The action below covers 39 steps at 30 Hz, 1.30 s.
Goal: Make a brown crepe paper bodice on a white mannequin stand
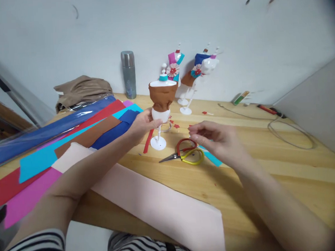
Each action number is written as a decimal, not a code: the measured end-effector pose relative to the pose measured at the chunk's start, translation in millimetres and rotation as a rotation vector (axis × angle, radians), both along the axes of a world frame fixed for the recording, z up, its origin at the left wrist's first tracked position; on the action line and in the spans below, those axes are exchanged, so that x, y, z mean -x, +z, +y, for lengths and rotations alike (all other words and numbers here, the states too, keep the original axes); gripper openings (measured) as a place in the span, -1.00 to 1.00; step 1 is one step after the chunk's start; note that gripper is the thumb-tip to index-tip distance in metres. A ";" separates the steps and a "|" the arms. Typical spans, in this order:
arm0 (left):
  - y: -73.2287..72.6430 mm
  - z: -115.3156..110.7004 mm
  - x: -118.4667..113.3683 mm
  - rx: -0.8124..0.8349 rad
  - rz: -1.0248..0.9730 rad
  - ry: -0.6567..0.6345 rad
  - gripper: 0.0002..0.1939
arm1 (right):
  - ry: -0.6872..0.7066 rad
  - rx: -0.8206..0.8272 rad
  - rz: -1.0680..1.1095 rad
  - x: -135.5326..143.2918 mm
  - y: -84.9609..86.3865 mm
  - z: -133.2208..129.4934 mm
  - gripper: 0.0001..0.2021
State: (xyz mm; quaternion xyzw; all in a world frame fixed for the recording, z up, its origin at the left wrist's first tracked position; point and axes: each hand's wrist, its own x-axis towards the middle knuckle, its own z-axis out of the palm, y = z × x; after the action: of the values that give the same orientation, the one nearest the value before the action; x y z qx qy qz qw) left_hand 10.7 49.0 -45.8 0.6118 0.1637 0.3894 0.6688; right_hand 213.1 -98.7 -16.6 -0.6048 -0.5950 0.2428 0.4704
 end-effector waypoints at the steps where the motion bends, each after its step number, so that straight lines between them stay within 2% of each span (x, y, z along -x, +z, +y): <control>1: -1.7 0.2 -1.2 0.002 0.002 -0.010 -0.51 | 0.026 0.011 0.011 2.8 -4.7 2.1 -0.73; 8: 0.0 -1.4 -5.7 -0.058 0.032 -0.012 -0.52 | 0.166 0.124 0.078 30.2 -22.4 30.1 -0.62; 11: -0.5 -1.2 -6.0 -0.076 0.042 0.005 -0.53 | 0.187 0.090 0.014 44.0 -29.2 49.0 -0.75; 14: -3.3 0.5 -6.0 -0.116 0.067 0.038 -0.59 | 0.148 0.060 -0.061 52.1 -36.7 64.0 -0.91; 20: -4.1 7.2 -6.3 -0.164 0.119 0.028 -0.62 | 0.136 0.027 -0.109 50.1 -39.7 69.4 -0.89; 25: 12.7 12.8 4.9 -0.203 0.190 0.006 -0.51 | 0.112 0.002 -0.149 45.2 -40.6 67.5 -0.88; 30: 31.1 20.0 24.8 -0.141 0.274 0.030 -0.65 | 0.102 -0.019 -0.139 45.1 -48.7 68.8 -0.89; 35: 40.1 24.5 34.1 -0.167 0.383 0.105 -0.86 | 0.105 -0.029 -0.138 45.5 -54.0 70.1 -0.87; 39: 49.3 23.8 39.9 -0.273 0.497 0.149 -0.79 | 0.101 -0.027 -0.137 44.0 -55.7 69.1 -0.86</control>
State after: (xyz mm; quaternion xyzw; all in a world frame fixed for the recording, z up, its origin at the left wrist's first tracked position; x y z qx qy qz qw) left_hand -29.1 72.8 3.6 0.7590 0.3129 0.2941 0.4894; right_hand 169.1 -29.5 -72.2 -0.5828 -0.6588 0.2163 0.4238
